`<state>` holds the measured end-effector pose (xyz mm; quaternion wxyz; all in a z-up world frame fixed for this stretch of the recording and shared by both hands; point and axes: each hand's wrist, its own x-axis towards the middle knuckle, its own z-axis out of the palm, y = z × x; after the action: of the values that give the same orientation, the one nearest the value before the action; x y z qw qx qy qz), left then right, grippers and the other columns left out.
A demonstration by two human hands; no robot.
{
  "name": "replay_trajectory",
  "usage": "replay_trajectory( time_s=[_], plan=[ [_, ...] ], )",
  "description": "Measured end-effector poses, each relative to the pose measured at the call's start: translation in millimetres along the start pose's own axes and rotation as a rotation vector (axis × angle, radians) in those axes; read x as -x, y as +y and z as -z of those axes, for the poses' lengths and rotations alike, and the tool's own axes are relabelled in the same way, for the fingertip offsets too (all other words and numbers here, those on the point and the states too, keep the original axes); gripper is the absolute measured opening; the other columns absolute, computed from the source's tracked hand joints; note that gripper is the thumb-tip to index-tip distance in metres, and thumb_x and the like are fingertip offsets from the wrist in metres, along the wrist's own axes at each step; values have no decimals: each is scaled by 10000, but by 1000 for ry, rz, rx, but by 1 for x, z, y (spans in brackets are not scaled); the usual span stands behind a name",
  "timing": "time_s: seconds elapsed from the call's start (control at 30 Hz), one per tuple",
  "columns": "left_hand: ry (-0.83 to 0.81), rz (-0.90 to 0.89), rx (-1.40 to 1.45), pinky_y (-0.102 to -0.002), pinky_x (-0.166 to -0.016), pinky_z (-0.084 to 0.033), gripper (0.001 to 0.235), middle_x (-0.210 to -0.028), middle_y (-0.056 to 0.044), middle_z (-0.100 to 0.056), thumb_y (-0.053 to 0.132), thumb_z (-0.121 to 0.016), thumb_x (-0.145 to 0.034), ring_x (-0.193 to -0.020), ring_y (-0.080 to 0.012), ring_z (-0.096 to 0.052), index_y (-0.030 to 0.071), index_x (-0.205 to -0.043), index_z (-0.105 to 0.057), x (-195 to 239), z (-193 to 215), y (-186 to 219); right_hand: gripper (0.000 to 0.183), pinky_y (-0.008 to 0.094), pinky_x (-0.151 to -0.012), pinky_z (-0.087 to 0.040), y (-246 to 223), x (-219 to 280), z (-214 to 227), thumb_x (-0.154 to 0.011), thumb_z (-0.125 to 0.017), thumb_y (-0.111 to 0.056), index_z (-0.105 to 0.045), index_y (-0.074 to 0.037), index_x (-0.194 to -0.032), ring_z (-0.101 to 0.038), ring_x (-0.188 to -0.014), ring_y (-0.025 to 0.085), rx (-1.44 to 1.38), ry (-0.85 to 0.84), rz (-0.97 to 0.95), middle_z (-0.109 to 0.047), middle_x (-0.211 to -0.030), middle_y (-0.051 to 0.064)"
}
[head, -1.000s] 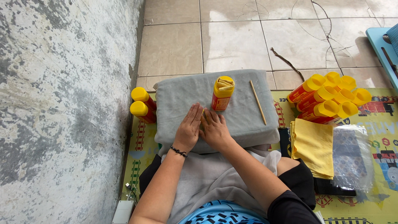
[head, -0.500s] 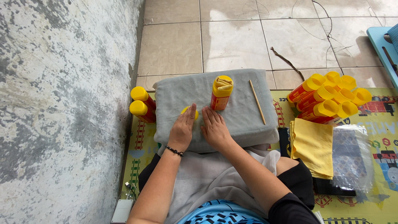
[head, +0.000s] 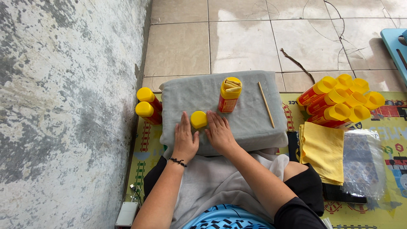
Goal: The person folds a yellow sheet of paper on a grey cushion using a wooden stick to press the creases. They then place the folded paper into a clear plastic sleeve and insert it into a yellow cylindrical container, securing it with a lid.
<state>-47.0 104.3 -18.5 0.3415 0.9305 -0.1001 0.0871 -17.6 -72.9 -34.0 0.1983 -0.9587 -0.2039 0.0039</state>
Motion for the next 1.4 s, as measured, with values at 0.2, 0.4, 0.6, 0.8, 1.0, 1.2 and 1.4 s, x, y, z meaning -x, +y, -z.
replay_trajectory(
  time_s=[0.2,0.4,0.6,0.8,1.0,1.2,1.4],
  plan=[
    [-34,19,110,-629,-1183,-41,778,-1679,-210,-175,54,-387,-1004,-1506,-372,-259,88,-1658,33,1,3,17,622,544,-1157,-299,-2,2,-17,-1065,-466,-282,-296,-38,-1611,-428,-1445,306,-59,199,65,-492,-1532,170],
    [109,-206,313,-568,-1193,54,728,-1718,-157,-74,18,-339,-991,-1563,-326,-108,95,-1656,-52,-19,45,79,722,480,-1120,-414,-34,8,69,-978,-657,-167,-329,-3,-1600,-580,-1309,348,-127,729,267,-559,-1460,205],
    [113,-403,311,-593,-1209,64,782,-1732,-116,-98,-7,-358,-949,-1589,-302,-117,140,-1664,-76,-66,61,125,635,536,-1208,-212,-9,-3,141,-1047,-603,-274,-367,-63,-1596,-448,-1452,352,59,874,183,-532,-1535,142],
    [97,-353,211,-687,-1189,16,884,-1716,-97,-175,-11,-446,-886,-1551,-382,-226,208,-1667,-93,-102,33,125,585,592,-1191,-260,22,-12,146,-993,-710,-205,-505,-114,-1534,-583,-1323,341,-131,833,27,-659,-1372,137],
    [38,-272,166,-712,-1173,-10,906,-1707,-82,-215,10,-431,-879,-1491,-348,-363,246,-1667,-54,-106,28,126,568,608,-1195,-251,33,-15,135,-979,-720,-153,-526,-117,-1511,-637,-1250,325,-256,763,-44,-691,-1300,145],
    [48,-255,123,-673,-1195,-23,879,-1671,-69,-316,35,-426,-890,-1455,-303,-433,258,-1668,-81,-112,24,119,556,608,-1195,-259,30,-18,140,-979,-718,-135,-529,-104,-1502,-650,-1235,324,-312,737,-49,-699,-1280,155],
    [50,-240,81,-641,-1200,-111,839,-1620,-95,-402,50,-442,-900,-1384,-307,-518,245,-1661,-149,-117,16,106,539,595,-1199,-265,29,-21,141,-976,-725,-153,-546,-92,-1480,-666,-1210,312,-349,695,-80,-696,-1276,160]
  ],
)
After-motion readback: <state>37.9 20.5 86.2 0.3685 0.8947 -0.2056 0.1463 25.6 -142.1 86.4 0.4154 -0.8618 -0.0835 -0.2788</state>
